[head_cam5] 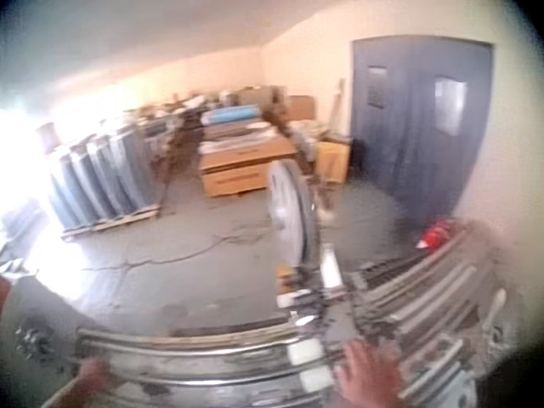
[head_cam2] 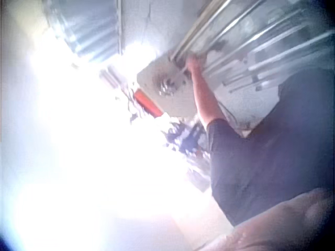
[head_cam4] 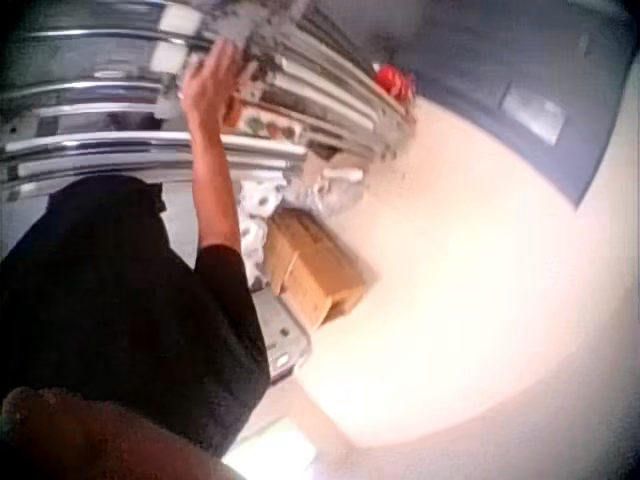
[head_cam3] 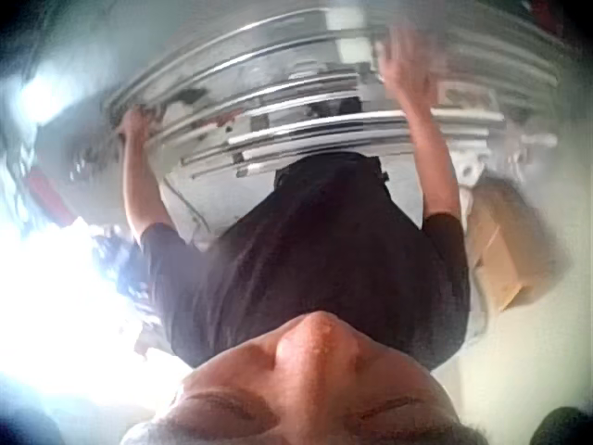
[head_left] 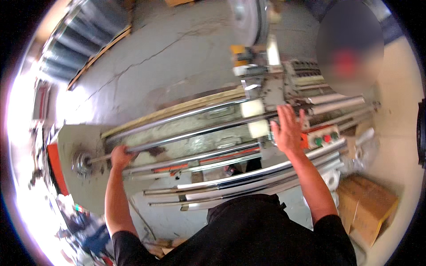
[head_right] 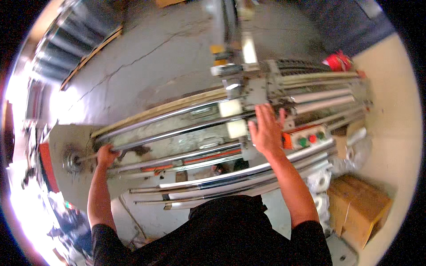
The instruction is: The person operates a fabrication machine by adjusting components, loading metal rods onto a feeder tray, and sliding them into the mechanism one by one.
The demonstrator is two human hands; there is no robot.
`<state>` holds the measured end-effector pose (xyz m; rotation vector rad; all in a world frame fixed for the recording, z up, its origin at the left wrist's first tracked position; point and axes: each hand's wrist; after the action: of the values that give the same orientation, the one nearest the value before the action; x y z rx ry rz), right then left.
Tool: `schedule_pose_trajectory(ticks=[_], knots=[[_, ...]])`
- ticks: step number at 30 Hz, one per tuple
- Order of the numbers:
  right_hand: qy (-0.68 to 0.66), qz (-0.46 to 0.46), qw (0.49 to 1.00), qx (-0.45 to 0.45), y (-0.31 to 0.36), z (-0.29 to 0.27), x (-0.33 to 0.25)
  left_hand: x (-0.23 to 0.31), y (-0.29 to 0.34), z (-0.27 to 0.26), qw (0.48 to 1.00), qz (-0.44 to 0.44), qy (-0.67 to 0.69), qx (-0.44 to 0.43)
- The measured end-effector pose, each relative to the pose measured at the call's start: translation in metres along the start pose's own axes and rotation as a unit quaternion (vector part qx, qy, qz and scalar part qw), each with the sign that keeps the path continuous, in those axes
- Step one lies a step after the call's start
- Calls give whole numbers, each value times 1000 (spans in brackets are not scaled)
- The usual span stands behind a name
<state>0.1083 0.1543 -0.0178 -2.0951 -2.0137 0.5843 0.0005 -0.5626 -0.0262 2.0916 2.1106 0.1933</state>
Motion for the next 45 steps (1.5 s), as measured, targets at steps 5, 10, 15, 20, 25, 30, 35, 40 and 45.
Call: schedule_pose_trajectory(ticks=[5, 10, 15, 20, 25, 30, 35, 40, 45], knots=[[-12, 13, 1000, 16, 3, -2, 8, 91, -3, -19, 997, 49, 29, -54], [-11, 12, 999, 30, 5, -2, 10, 291, 5, -29, 978, 173, 62, -104], [19, -4, 1000, -12, 9, 9, 17, 467, 23, -21, 953, 249, 149, -83], [55, -41, 998, -12, 11, 8, 30, 502, 16, 16, 957, 255, 133, 32], [49, -34, 998, -20, 11, 1, 36, 367, 2, 11, 975, 206, 45, -66], [44, -19, 999, -27, 6, 3, 36, 174, -7, 5, 991, 107, -50, -69], [6, -8, 1000, 22, 8, 11, 50, 48, -9, -13, 996, 36, -60, -55], [1, 16, 1000, 14, 11, 4, 57, 125, -21, -32, 980, 83, -13, -180], [-15, 12, 999, 25, 11, 11, 55, 263, -22, -11, 954, 239, 48, -173]])
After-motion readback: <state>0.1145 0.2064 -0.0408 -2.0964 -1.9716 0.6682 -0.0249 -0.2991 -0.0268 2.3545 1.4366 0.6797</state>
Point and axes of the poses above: each hand's wrist, its own y-axis away from the middle knuckle, its own z-axis out of the palm, x = y × z, and after that the axes turned 10 degrees about x, right-handed
